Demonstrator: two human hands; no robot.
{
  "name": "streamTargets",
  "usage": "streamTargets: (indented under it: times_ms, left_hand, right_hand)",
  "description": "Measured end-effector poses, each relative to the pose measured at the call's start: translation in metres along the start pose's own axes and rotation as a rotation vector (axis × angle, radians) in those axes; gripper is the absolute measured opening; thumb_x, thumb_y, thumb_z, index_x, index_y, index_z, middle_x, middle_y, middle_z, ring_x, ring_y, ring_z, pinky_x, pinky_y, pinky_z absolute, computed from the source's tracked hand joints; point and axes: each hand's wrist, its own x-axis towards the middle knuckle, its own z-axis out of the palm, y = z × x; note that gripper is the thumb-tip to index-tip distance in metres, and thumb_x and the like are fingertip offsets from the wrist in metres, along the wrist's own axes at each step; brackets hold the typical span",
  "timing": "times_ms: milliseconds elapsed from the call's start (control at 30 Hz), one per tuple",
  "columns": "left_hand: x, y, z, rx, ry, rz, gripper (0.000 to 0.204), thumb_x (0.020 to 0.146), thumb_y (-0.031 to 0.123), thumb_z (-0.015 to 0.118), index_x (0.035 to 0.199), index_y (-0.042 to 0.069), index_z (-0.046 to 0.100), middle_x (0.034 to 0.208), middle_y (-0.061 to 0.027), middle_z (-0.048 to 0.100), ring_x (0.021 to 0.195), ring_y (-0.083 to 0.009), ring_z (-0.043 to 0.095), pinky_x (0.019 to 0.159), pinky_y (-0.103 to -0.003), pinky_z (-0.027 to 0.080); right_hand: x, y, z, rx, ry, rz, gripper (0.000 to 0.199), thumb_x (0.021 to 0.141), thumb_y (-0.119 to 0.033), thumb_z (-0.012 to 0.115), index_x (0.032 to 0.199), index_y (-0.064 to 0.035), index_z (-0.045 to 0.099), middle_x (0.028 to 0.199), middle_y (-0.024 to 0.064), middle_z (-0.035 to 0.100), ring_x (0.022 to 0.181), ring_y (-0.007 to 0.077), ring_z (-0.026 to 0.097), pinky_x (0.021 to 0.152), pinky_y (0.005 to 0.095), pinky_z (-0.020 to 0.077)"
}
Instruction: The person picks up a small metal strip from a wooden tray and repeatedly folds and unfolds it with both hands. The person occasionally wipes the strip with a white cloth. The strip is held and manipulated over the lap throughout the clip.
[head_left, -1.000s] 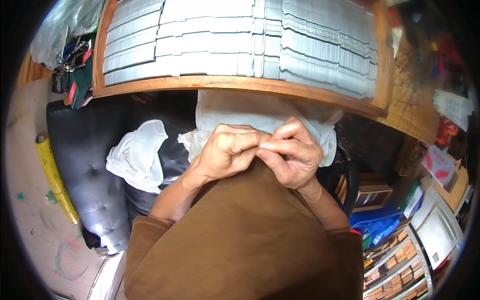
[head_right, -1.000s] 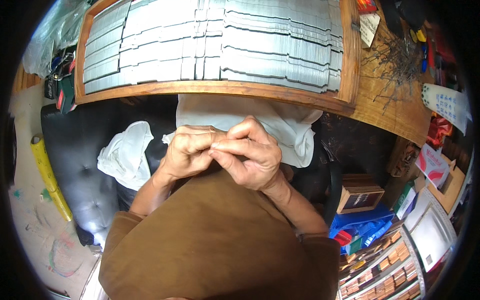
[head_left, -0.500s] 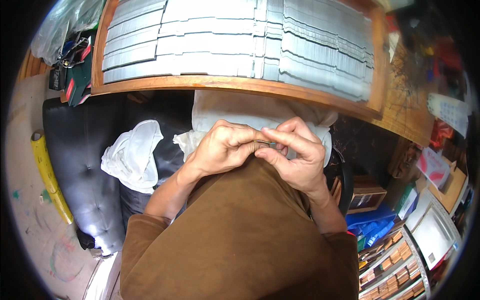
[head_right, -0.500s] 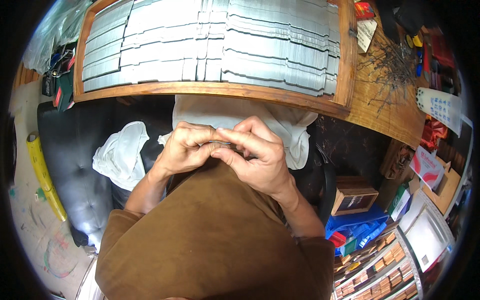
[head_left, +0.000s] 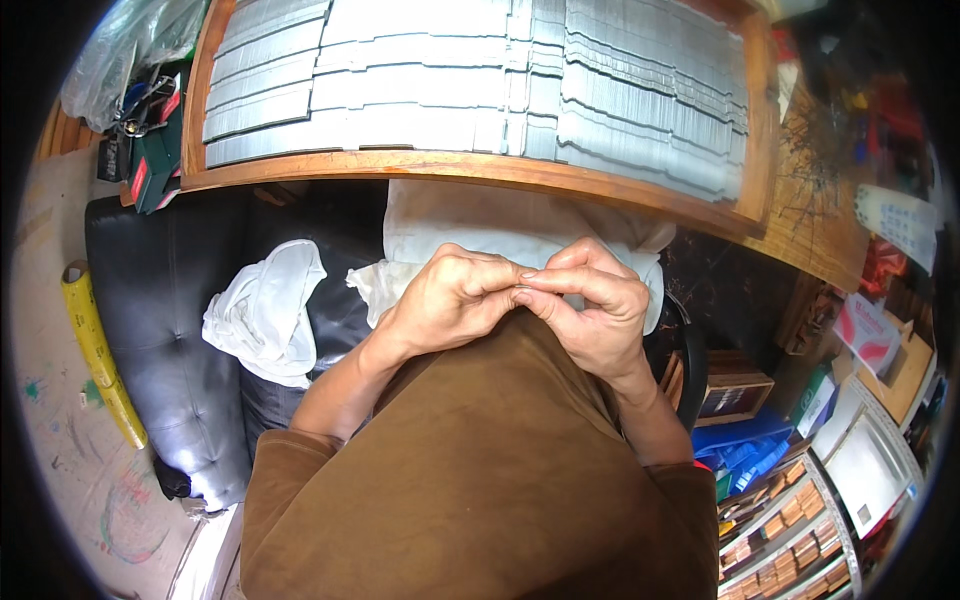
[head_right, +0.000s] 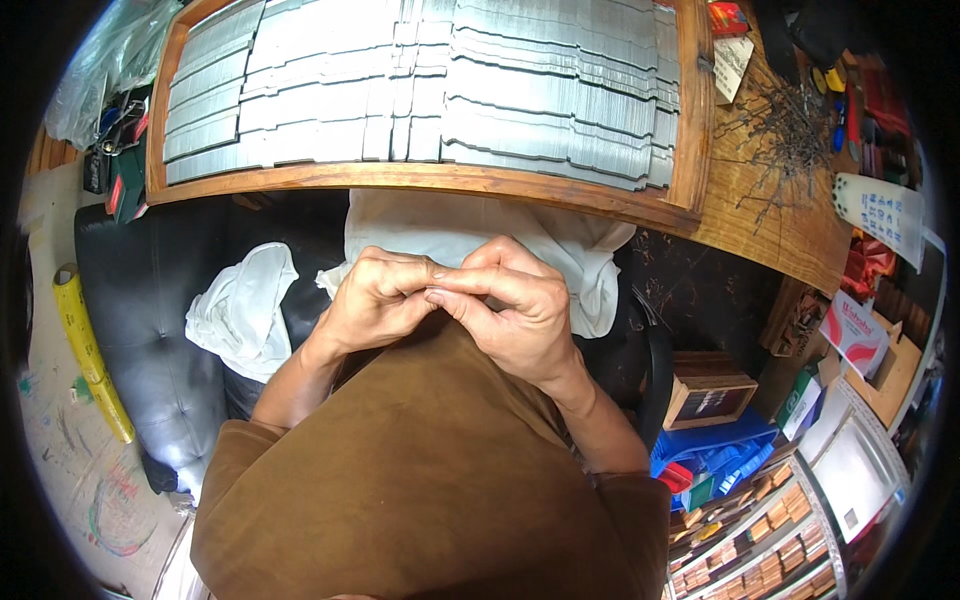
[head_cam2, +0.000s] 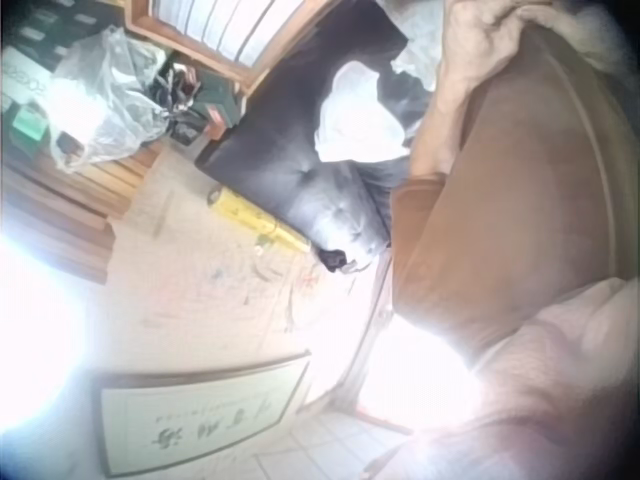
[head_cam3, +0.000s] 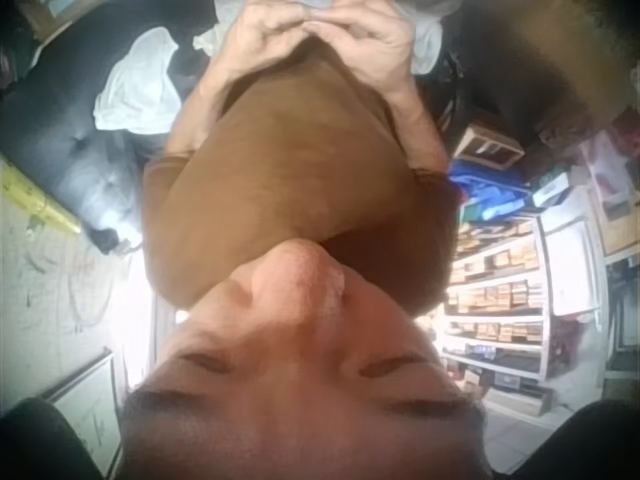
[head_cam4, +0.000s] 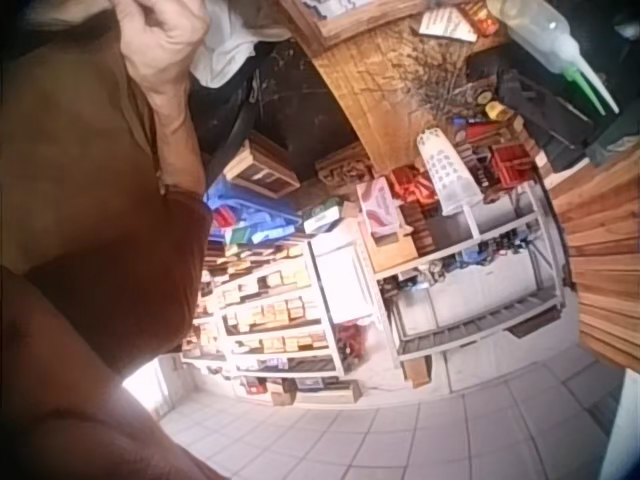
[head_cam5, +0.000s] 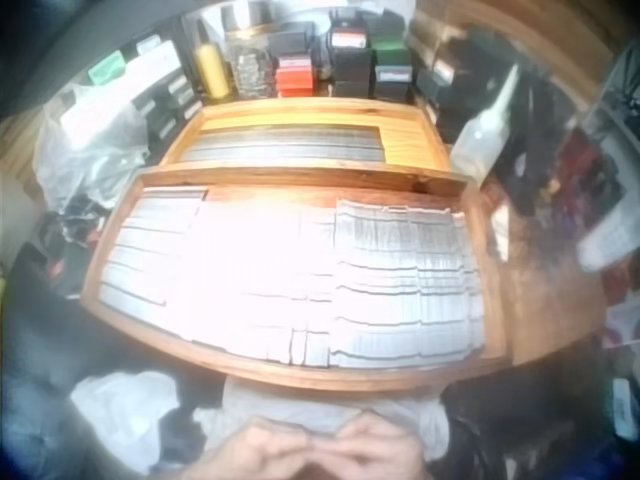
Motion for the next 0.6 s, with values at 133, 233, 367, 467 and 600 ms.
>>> streamTargets:
  times_ms: [133, 233, 367, 467, 600]
  left_hand:
    - [-0.0002, 0.0003, -0.0004, 0.002, -0.001, 0.000, 0.021, 0.081, -0.003, 0.070, 0.101, 0.000, 0.073, 0.081, -0.0183, 0.071, 0.070, -0.0325, 0.070, 0.063, -0.035, 0.054]
    - [0.0007, 0.0023, -0.0010, 0.001, -0.008, -0.002, 0.021, 0.082, -0.003, 0.071, 0.102, 0.000, 0.073, 0.082, -0.0183, 0.072, 0.071, -0.0321, 0.071, 0.064, -0.034, 0.055]
    - [0.0017, 0.0030, -0.0006, 0.010, 0.001, 0.008, 0.021, 0.082, -0.003, 0.071, 0.102, 0.000, 0.073, 0.083, -0.0183, 0.072, 0.072, -0.0320, 0.072, 0.065, -0.034, 0.055]
    - [0.0013, 0.0034, -0.0013, 0.006, -0.006, 0.000, 0.021, 0.082, -0.003, 0.072, 0.102, 0.000, 0.073, 0.083, -0.0182, 0.072, 0.073, -0.0318, 0.072, 0.065, -0.033, 0.055]
    - [0.0021, 0.0035, -0.0010, 0.003, 0.004, 0.009, 0.021, 0.082, -0.002, 0.072, 0.103, 0.000, 0.073, 0.083, -0.0179, 0.072, 0.073, -0.0311, 0.072, 0.065, -0.033, 0.055]
  right_hand:
    - [0.0017, -0.0013, -0.0012, -0.009, -0.004, -0.015, 0.017, 0.075, 0.002, 0.083, 0.091, -0.0019, 0.077, 0.078, 0.0038, 0.063, 0.069, 0.0118, 0.059, 0.059, 0.0246, 0.0469]
    - [0.0016, -0.0010, -0.0021, -0.009, -0.002, -0.015, 0.016, 0.075, 0.002, 0.083, 0.089, -0.0018, 0.077, 0.078, 0.0038, 0.063, 0.069, 0.0119, 0.060, 0.059, 0.0249, 0.0471]
    - [0.0031, -0.0019, -0.0027, -0.018, 0.002, -0.017, 0.015, 0.075, 0.002, 0.083, 0.088, -0.0018, 0.077, 0.077, 0.0041, 0.063, 0.068, 0.0121, 0.060, 0.059, 0.0252, 0.0475]
    - [0.0033, -0.0017, -0.0034, -0.017, 0.002, -0.021, 0.015, 0.075, 0.002, 0.083, 0.088, -0.0017, 0.077, 0.077, 0.0043, 0.064, 0.068, 0.0124, 0.060, 0.059, 0.0253, 0.0478]
    - [0.0039, -0.0004, -0.0039, -0.014, -0.002, -0.035, 0.016, 0.075, 0.002, 0.083, 0.088, -0.0016, 0.076, 0.077, 0.0049, 0.064, 0.068, 0.0133, 0.061, 0.060, 0.0254, 0.0480]
